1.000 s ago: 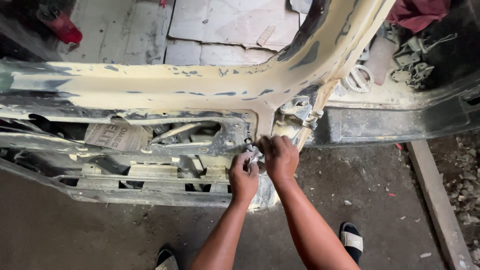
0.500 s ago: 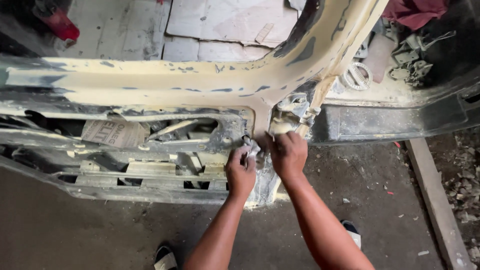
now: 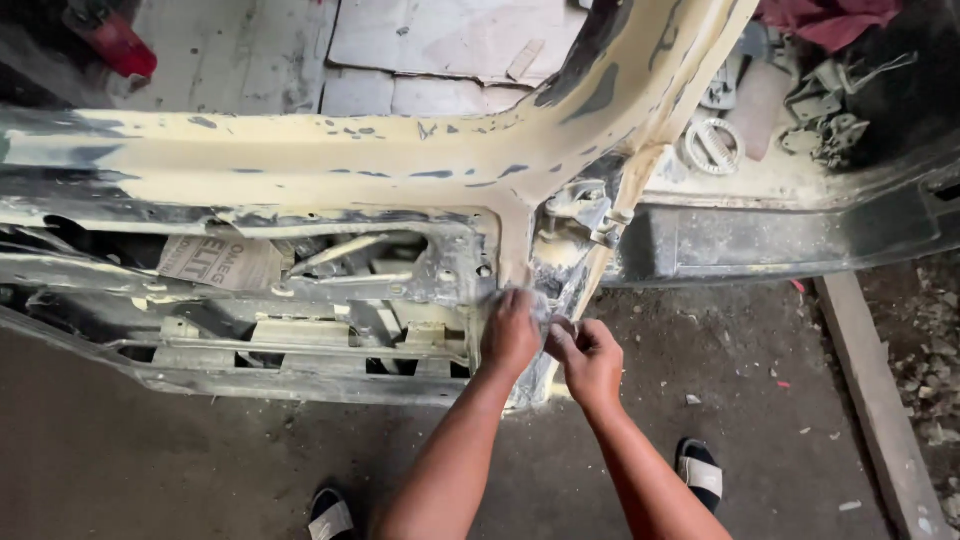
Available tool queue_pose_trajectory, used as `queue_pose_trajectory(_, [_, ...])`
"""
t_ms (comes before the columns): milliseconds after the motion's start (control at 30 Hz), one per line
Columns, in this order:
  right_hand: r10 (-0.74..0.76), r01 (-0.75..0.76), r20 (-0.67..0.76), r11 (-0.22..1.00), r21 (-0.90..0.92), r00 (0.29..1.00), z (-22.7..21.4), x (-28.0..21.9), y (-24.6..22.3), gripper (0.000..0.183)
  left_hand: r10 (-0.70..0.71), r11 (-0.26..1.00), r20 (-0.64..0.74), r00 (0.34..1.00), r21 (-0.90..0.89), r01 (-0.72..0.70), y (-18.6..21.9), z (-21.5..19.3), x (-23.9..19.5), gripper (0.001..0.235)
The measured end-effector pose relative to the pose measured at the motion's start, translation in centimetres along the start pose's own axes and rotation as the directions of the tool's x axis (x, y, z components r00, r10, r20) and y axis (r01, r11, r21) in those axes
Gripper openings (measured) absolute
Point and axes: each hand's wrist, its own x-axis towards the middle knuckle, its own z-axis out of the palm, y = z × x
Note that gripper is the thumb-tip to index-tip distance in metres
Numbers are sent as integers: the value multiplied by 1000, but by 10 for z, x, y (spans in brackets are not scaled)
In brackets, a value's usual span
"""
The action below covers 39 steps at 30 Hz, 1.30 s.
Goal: The person sands a car door frame with a sanding block, focusing on the lower edge and inner sections. They use both hands to apply pressure and smooth the surface, moving the block back and forth across the painted area.
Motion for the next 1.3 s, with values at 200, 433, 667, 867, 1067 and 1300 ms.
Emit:
queue_pose_trajectory(200, [89,-97,43,957,274,995,-5,15,-15,26,161,958,-390,907,-157,-238,51,-61,24,19])
queue_pose_trajectory(433, [112,-157,117,833,531,987,-11,19,-15,13,20,997,89,996,-77,-13,3,-8,-8,44])
queue_pose_trajectory(667, [172,-493,509,627,604,843,3,12,3,21,-315,134,412,855,-872,470,-12,-5,-38,20])
queue_pose_trajectory(867, [44,-327,566,852,409,823,6,30,-20,25,-112,160,535,837,-822,547,-8,-74,-14,37])
queue_pose_trajectory(1067, [120,-251,585,956,149,802,0,53,-64,25,-29,859,430,902,-451,242,9,-110,17,28])
queue_pose_trajectory(1300, [-163,114,291,977,177,943,-1,71,-66,31,39,999,-15,999,-33,-39,14,-113,45,19])
